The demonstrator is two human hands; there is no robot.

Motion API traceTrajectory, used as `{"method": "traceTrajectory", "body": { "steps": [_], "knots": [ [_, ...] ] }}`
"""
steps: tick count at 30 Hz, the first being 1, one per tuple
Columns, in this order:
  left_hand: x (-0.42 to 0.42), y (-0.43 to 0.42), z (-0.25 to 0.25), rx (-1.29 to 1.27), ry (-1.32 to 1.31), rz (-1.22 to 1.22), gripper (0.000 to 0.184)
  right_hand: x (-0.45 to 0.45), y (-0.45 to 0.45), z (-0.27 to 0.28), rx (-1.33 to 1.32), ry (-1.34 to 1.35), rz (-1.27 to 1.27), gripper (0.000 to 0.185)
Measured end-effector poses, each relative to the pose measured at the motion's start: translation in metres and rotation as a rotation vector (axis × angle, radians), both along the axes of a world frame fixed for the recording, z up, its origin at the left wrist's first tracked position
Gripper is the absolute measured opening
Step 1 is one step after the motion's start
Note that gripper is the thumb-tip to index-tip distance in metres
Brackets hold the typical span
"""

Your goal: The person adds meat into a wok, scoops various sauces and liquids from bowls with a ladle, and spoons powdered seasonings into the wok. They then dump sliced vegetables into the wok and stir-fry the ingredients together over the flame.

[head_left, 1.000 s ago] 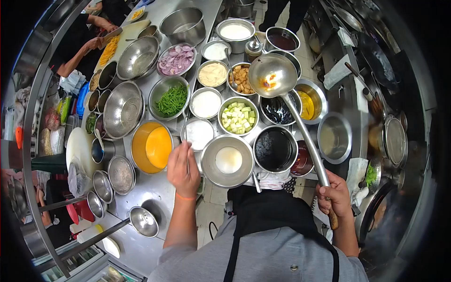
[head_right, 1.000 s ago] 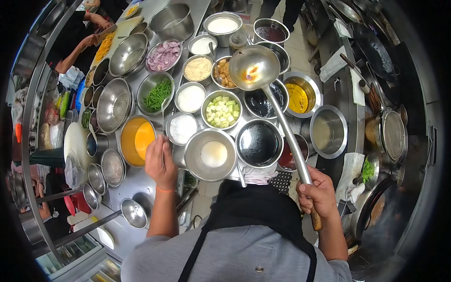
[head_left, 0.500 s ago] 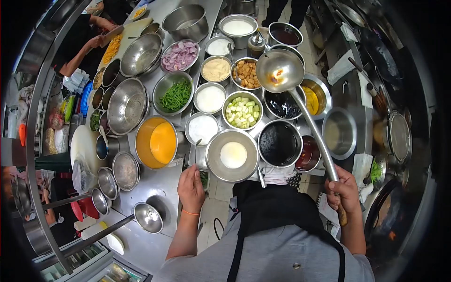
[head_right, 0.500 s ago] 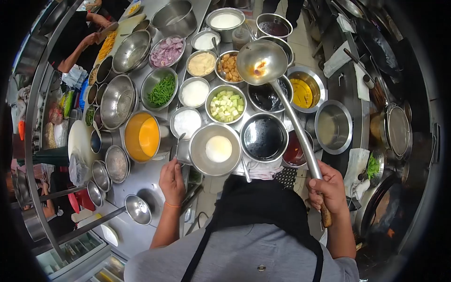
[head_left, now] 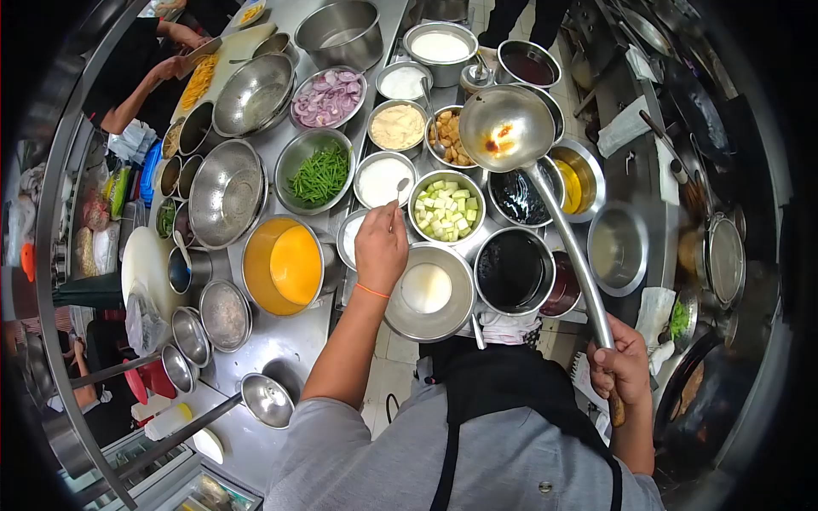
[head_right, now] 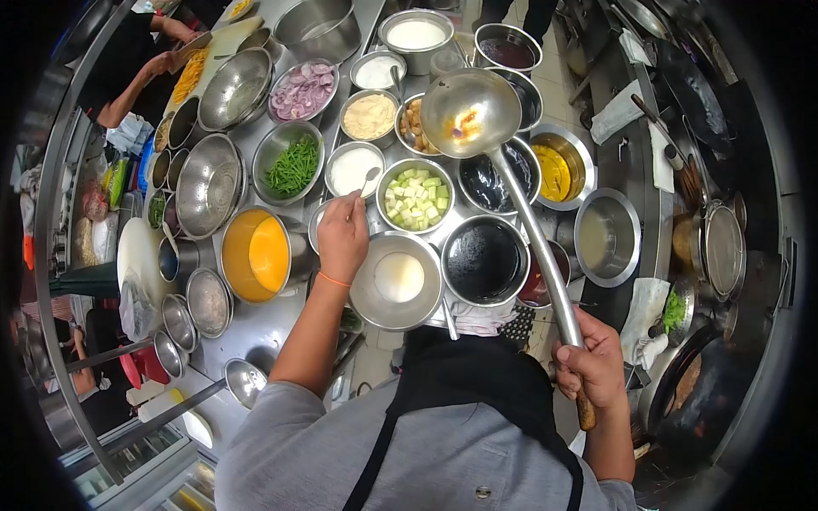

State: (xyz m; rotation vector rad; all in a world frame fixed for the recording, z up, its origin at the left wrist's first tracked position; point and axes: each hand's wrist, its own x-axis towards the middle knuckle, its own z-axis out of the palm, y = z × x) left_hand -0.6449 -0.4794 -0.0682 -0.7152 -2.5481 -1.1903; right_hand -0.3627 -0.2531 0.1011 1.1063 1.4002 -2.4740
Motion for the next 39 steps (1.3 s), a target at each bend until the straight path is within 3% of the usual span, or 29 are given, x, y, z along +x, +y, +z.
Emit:
{"method": "traceTrajectory", "body": {
  "steps": [6,8,9,11,15,28,37,39],
  "knots": [
    [0.001,-0.009,0.006,-0.017,-0.066,-0.017,0.022,-0.003,0.002,-0.002,0.009,0.0,-0.033,0.063],
    [-0.002,-0.013,-0.002,0.378,-0.436,0.078,0.027,-0.004,0.003,-0.001,0.007,-0.004,-0.025,0.063],
    [-0.005,-0.015,-0.004,0.378,-0.436,0.078,0.027,-0.005,0.003,-0.001,0.007,-0.004,-0.024,0.063],
    [-0.013,-0.017,-0.002,0.749,-0.704,0.169,0.03,-0.007,0.003,-0.001,0.005,-0.004,-0.007,0.063],
    [-0.018,-0.022,-0.002,0.899,-0.884,0.29,0.029,-0.012,0.001,-0.003,0.017,-0.011,0.0,0.062],
    [-0.016,-0.024,-0.008,0.948,-0.818,0.288,0.028,-0.017,-0.003,-0.009,-0.008,-0.022,0.071,0.061],
    [-0.005,-0.007,0.048,1.011,-0.775,0.187,0.029,-0.022,-0.01,-0.019,0.028,-0.069,0.154,0.062],
    [-0.009,0.005,0.052,0.82,-0.479,0.062,0.029,-0.024,-0.013,-0.02,-0.021,-0.071,0.155,0.061]
  ]
}}
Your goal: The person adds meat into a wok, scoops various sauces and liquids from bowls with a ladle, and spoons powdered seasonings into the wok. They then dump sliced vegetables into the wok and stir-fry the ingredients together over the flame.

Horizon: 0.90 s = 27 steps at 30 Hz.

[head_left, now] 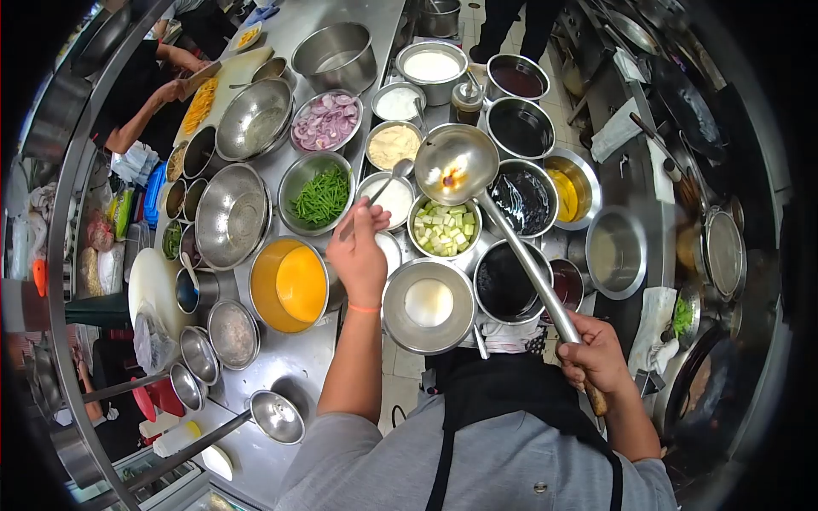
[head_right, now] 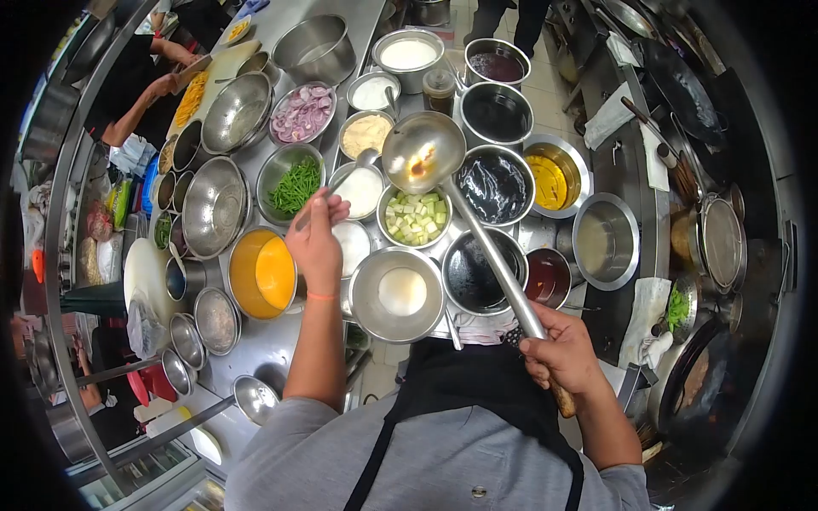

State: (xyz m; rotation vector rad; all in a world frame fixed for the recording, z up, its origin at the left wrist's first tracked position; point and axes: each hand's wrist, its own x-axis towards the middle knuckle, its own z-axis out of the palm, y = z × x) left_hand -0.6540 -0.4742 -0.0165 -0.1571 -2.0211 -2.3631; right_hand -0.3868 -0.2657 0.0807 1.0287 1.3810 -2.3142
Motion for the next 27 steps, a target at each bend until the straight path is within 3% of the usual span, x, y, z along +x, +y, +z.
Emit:
{"method": "traceTrajectory", "body": {
  "steps": [9,16,20,27],
  "knots": [
    [-0.064,0.036,-0.07,-0.44,0.232,-0.004,0.026,0.019,0.007,0.007,0.096,0.065,-0.094,0.06],
    [-0.069,0.043,-0.08,-0.525,0.313,-0.033,0.024,0.022,0.005,0.009,0.13,0.075,-0.177,0.061],
    [-0.065,0.043,-0.071,-0.43,0.167,-0.082,0.027,0.022,0.004,0.01,0.101,0.059,-0.177,0.061],
    [-0.081,0.031,-0.074,-0.051,-0.146,-0.087,0.031,0.017,0.004,0.009,0.103,0.034,-0.16,0.061]
  ]
}}
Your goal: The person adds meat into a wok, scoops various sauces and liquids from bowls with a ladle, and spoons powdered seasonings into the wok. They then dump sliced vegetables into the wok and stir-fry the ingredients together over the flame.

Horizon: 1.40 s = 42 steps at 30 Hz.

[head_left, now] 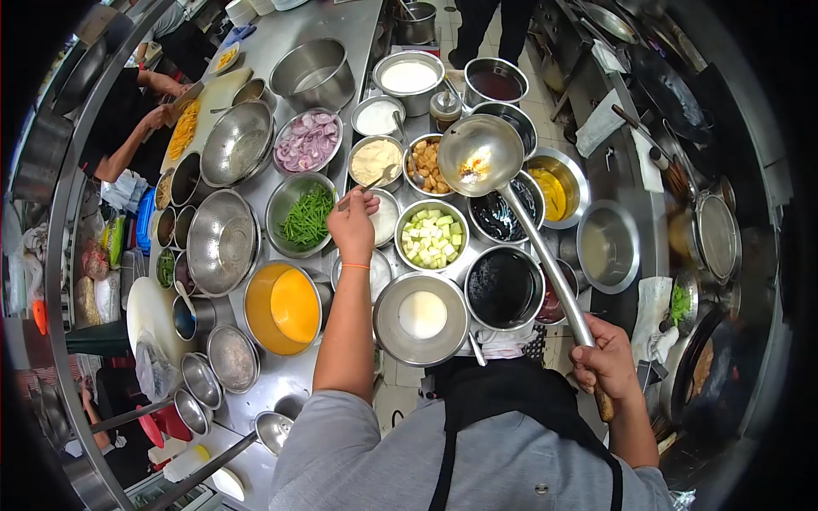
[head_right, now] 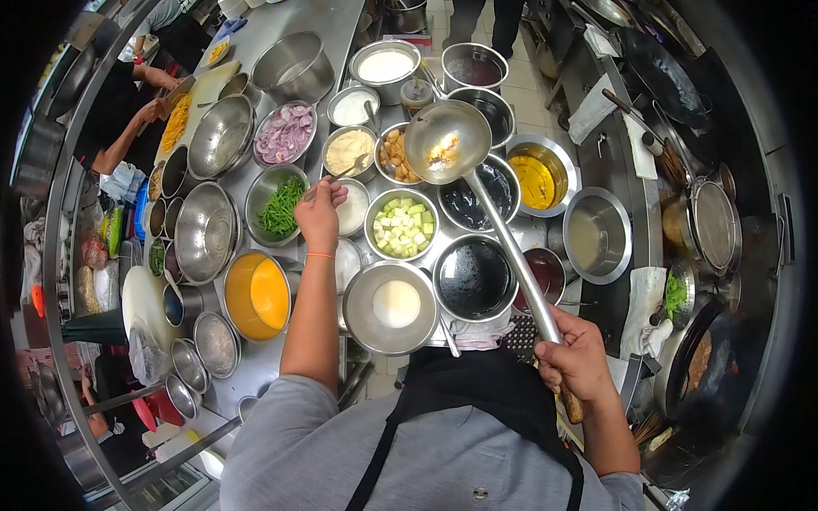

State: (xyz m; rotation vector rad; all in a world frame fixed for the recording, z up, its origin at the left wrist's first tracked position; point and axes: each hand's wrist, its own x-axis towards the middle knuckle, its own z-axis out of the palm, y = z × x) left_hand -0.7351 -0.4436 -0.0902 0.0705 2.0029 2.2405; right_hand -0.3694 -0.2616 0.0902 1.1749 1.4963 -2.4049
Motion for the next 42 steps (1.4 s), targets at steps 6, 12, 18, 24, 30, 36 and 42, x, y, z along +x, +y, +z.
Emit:
{"method": "traceTrajectory", "body": {
  "steps": [6,12,18,24,30,36,42],
  "knots": [
    [-0.002,-0.003,0.004,0.116,-0.063,0.043,0.03,-0.007,0.001,-0.003,-0.034,0.011,0.025,0.059],
    [0.028,-0.002,0.056,0.212,-0.055,-0.022,0.03,-0.021,-0.002,-0.008,-0.018,-0.032,0.056,0.058],
    [0.012,0.015,0.004,-0.215,0.297,0.019,0.028,-0.038,-0.006,-0.011,-0.033,-0.02,0.138,0.057],
    [0.014,0.018,0.001,-0.528,0.554,-0.037,0.025,-0.036,-0.008,-0.006,0.023,-0.045,0.103,0.058],
    [0.013,0.014,0.002,-0.215,0.23,-0.041,0.028,-0.032,-0.005,-0.007,0.027,-0.05,0.097,0.058],
    [0.011,0.0,0.039,0.203,-0.115,0.059,0.033,-0.04,-0.005,-0.013,0.033,-0.014,0.126,0.054],
    [0.041,0.001,0.072,-0.063,0.282,-0.052,0.029,-0.048,-0.004,-0.016,-0.078,0.053,0.143,0.05]
  ]
}}
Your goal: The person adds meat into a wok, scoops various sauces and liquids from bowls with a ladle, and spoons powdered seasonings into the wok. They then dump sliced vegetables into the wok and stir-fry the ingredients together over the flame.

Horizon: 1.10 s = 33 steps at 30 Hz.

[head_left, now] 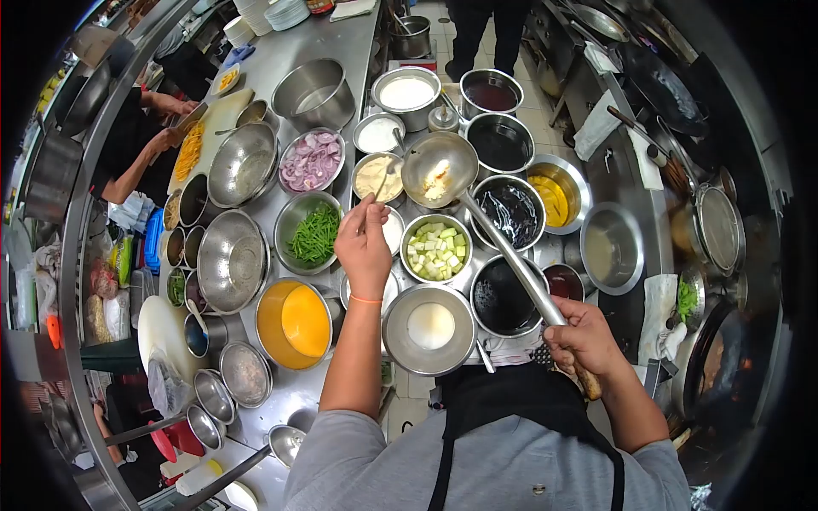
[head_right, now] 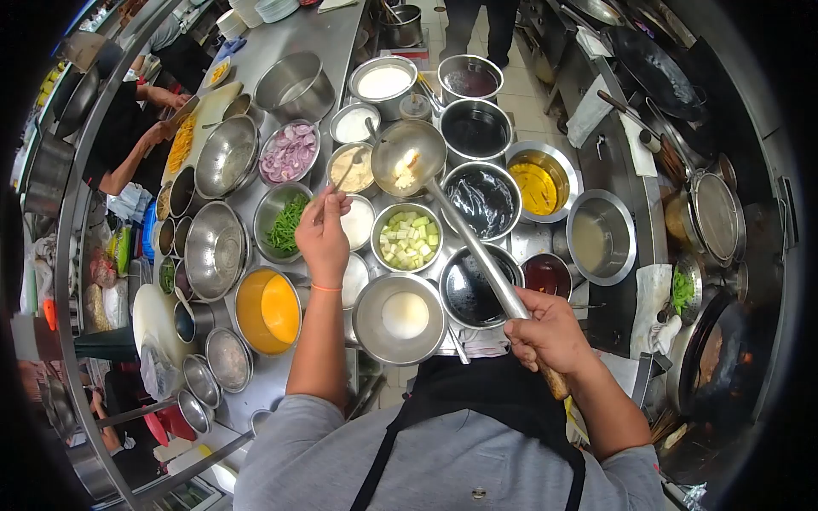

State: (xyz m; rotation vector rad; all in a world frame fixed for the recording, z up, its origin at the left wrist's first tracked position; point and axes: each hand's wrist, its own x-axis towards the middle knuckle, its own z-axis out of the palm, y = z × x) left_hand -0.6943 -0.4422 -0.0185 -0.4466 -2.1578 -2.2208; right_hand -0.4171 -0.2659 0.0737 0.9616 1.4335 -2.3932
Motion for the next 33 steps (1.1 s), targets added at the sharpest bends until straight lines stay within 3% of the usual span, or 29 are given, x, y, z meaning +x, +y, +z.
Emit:
{"method": "traceTrajectory", "body": {
  "steps": [5,7,9,10,15,17,20,22,25,31,33],
  "knots": [
    [0.024,-0.009,0.025,-0.028,0.435,0.17,0.024,0.002,-0.003,0.007,-0.021,0.012,-0.039,0.05],
    [0.021,-0.014,-0.004,-0.042,0.42,0.188,0.023,0.002,-0.002,0.009,-0.019,0.017,-0.042,0.05],
    [0.007,-0.022,-0.06,-0.507,0.609,0.096,0.023,0.005,0.0,0.009,0.052,0.015,-0.032,0.051],
    [0.017,-0.018,-0.06,-0.595,0.381,0.032,0.023,0.006,0.001,0.009,0.046,0.018,-0.034,0.053],
    [-0.017,-0.003,-0.049,-0.362,0.399,0.179,0.023,0.007,0.002,0.02,0.047,-0.022,-0.1,0.057],
    [-0.053,0.015,-0.051,-0.191,0.338,0.205,0.025,0.003,0.001,0.019,0.058,-0.017,-0.115,0.057],
    [-0.099,0.051,-0.052,-0.183,0.165,0.14,0.028,0.001,0.002,0.019,0.073,-0.015,-0.142,0.057],
    [-0.123,0.069,-0.066,-0.469,0.333,0.111,0.03,0.0,0.003,0.019,0.071,-0.005,-0.147,0.056],
    [-0.136,0.087,-0.076,-0.581,0.434,0.149,0.032,0.003,0.004,0.017,0.074,-0.013,-0.155,0.055],
    [-0.14,0.093,-0.092,-0.59,0.348,0.055,0.031,0.005,0.006,0.017,0.091,-0.031,-0.182,0.051],
    [-0.136,0.093,-0.091,-0.329,0.028,0.052,0.03,0.006,0.007,0.017,0.087,-0.031,-0.186,0.05]
  ]
}}
